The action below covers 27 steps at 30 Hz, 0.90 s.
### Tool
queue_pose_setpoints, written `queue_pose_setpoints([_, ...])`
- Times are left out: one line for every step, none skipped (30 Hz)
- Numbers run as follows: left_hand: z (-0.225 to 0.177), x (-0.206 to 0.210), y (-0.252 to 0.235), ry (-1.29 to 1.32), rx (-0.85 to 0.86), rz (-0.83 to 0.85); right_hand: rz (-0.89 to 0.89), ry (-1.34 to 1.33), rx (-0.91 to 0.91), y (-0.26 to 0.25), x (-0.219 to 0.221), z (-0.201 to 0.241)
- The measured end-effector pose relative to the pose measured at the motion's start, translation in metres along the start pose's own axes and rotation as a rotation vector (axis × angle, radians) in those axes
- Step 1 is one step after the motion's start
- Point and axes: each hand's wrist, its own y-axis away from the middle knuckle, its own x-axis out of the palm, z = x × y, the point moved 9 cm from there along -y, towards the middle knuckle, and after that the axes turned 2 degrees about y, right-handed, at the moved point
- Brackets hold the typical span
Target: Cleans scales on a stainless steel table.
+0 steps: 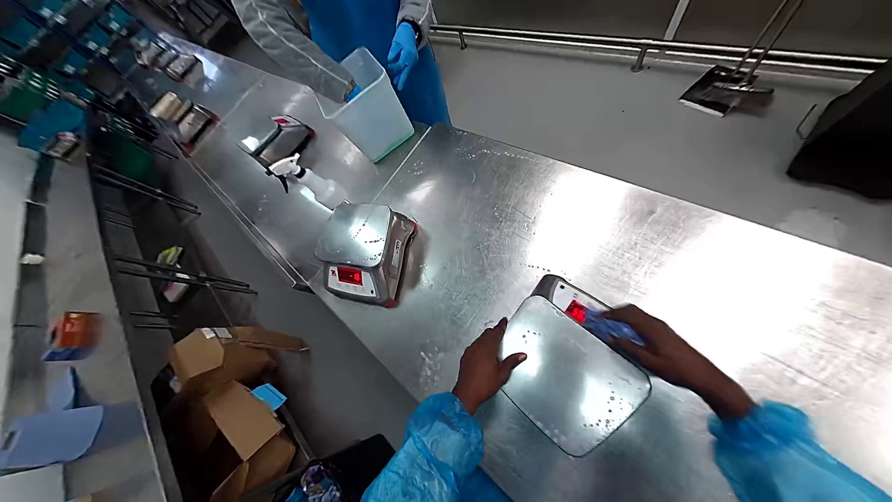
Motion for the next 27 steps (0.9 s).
queue_pose_setpoints([0.001,0.002,0.001,0.01,-0.001,0.006,0.01,-0.005,0.083,0.032,-0.011,-0.006])
queue_pose_setpoints([0.002,0.002,0.0,0.011,-0.004,0.012,-0.005,-0.039,0.189,0.059,-0.025,-0.007])
queue_pose_setpoints([0.003,0.002,-0.002,0.019,-0.013,0.01,-0.059,-0.096,0.305,0.078,-0.034,0.0])
queue_pose_setpoints([0.005,0.002,-0.002,0.03,-0.019,0.008,-0.166,-0.132,0.402,0.091,-0.036,0.011])
queue_pose_setpoints([0.007,0.003,-0.002,0.041,-0.016,0.008,-0.301,-0.102,0.458,0.096,-0.028,0.027])
queue_pose_setpoints([0.008,0.004,-0.002,0.049,0.001,0.01,-0.437,-0.022,0.482,0.096,-0.01,0.041])
queue_pose_setpoints([0.009,0.005,-0.002,0.071,0.036,0.013,-0.572,0.086,0.477,0.088,0.011,0.055])
queue_pose_setpoints([0.009,0.003,-0.003,0.11,0.084,0.026,-0.684,0.201,0.475,0.072,0.03,0.071])
queue_pose_setpoints([0.011,-0.002,-0.006,0.176,0.132,0.061,-0.747,0.279,0.464,0.047,0.046,0.085])
queue_pose_setpoints([0.014,-0.008,-0.008,0.276,0.156,0.128,-0.778,0.325,0.438,0.016,0.062,0.099])
queue_pose_setpoints([0.021,-0.014,-0.003,0.402,0.15,0.21,-0.765,0.353,0.408,-0.014,0.081,0.112])
queue_pose_setpoints([0.029,-0.022,0.002,0.539,0.139,0.274,-0.717,0.36,0.366,-0.043,0.099,0.129])
queue_pose_setpoints([0.037,-0.036,0.004,0.66,0.13,0.295,-0.663,0.367,0.297,-0.071,0.114,0.149])
queue_pose_setpoints([0.048,-0.05,0.003,0.727,0.114,0.268,-0.6,0.393,0.212,-0.091,0.128,0.169])
queue_pose_setpoints([0.065,-0.062,-0.001,0.761,0.1,0.215,-0.516,0.41,0.143,-0.098,0.146,0.184])
queue_pose_setpoints([0.089,-0.071,-0.007,0.758,0.1,0.159,-0.448,0.415,0.104,-0.093,0.163,0.192])
queue_pose_setpoints([0.114,-0.083,-0.013,0.758,0.102,0.113,-0.435,0.411,0.095,-0.079,0.174,0.193])
queue_pose_setpoints([0.138,-0.097,-0.014,0.77,0.098,0.074,-0.456,0.39,0.112,-0.054,0.176,0.19])
queue_pose_setpoints([0.16,-0.112,-0.01,0.788,0.085,0.039,-0.503,0.382,0.162,-0.021,0.169,0.182])
queue_pose_setpoints([0.178,-0.128,-0.005,0.79,0.072,0.012,-0.568,0.399,0.229,0.012,0.152,0.168])
queue_pose_setpoints([0.193,-0.142,0.0,0.778,0.069,-0.007,-0.636,0.43,0.307,0.042,0.129,0.149])
queue_pose_setpoints([0.207,-0.153,0.005,0.76,0.066,-0.029,-0.697,0.462,0.381,0.062,0.101,0.127])
queue_pose_setpoints([0.214,-0.161,0.011,0.733,0.071,-0.043,-0.749,0.473,0.442,0.068,0.074,0.106])
queue_pose_setpoints([0.215,-0.166,0.017,0.696,0.091,-0.043,-0.802,0.478,0.495,0.064,0.052,0.09])
queue_pose_setpoints([0.212,-0.166,0.02,0.662,0.116,-0.025,-0.856,0.472,0.543,0.053,0.038,0.08])
queue_pose_setpoints([0.207,-0.163,0.019,0.634,0.141,-0.012,-0.89,0.454,0.574,0.035,0.033,0.078])
queue_pose_setpoints([0.203,-0.156,0.017,0.615,0.158,0.004,-0.904,0.448,0.564,0.014,0.039,0.088])
